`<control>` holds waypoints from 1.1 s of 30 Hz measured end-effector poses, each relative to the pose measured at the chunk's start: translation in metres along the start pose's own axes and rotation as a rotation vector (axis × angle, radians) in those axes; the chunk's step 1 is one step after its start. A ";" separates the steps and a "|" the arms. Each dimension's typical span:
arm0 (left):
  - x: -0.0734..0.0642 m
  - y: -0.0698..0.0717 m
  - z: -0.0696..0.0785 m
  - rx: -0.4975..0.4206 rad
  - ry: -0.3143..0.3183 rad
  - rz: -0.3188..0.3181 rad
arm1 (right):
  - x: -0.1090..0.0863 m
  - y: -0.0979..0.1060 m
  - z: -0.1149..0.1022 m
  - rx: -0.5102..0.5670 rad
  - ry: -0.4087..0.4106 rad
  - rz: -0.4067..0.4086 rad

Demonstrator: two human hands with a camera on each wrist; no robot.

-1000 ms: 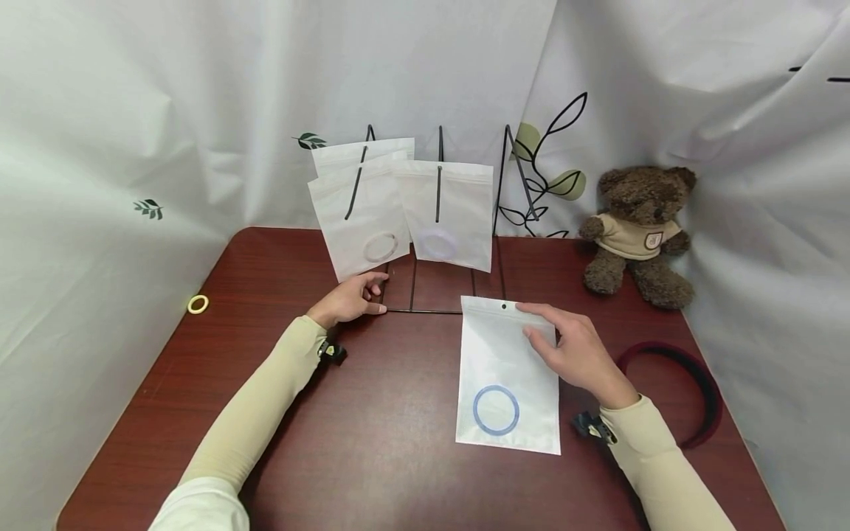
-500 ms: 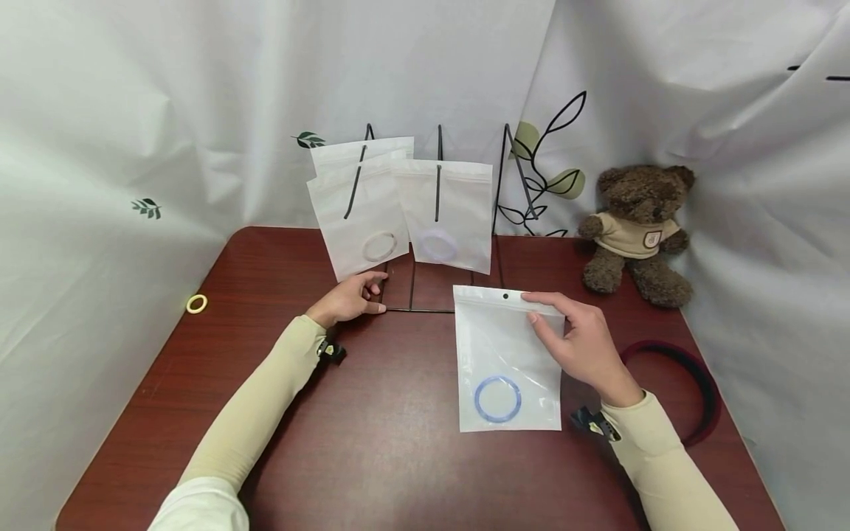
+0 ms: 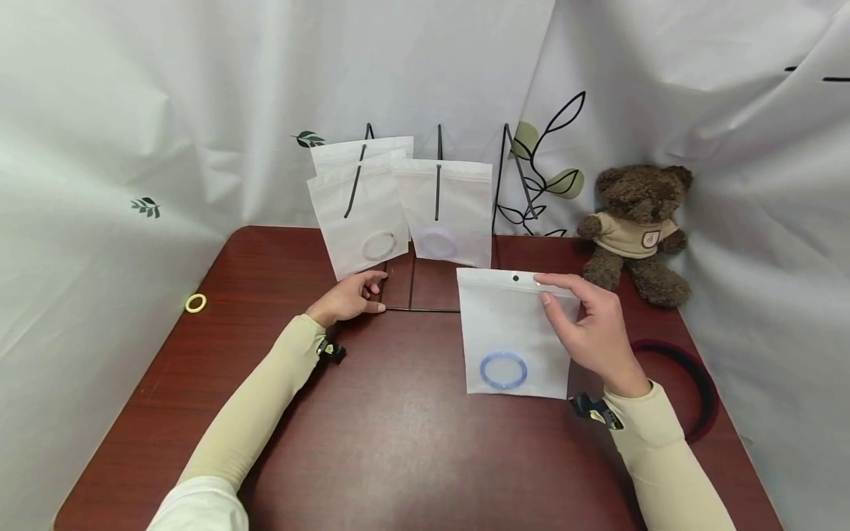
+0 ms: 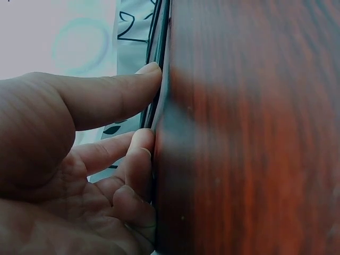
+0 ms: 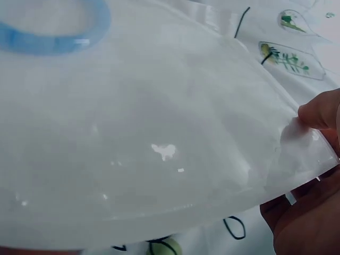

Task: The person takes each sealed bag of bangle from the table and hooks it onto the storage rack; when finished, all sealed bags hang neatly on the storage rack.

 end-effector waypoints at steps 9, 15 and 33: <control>0.002 -0.001 -0.001 0.005 -0.017 0.003 | 0.021 0.010 -0.011 0.018 -0.005 0.083; 0.003 -0.001 -0.001 0.006 -0.028 0.009 | 0.035 0.014 -0.013 0.028 -0.030 0.162; 0.002 -0.002 -0.001 -0.003 -0.024 0.019 | 0.060 0.013 0.007 0.146 -0.109 0.216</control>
Point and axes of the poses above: each hand's wrist, its own x-axis towards the middle knuckle, its own y-axis out of the back of the hand, z = x × y, the point moved 4 cm from there along x, towards the middle knuckle, and after that the axes turned 11 degrees about -x, right-handed, at the moved point
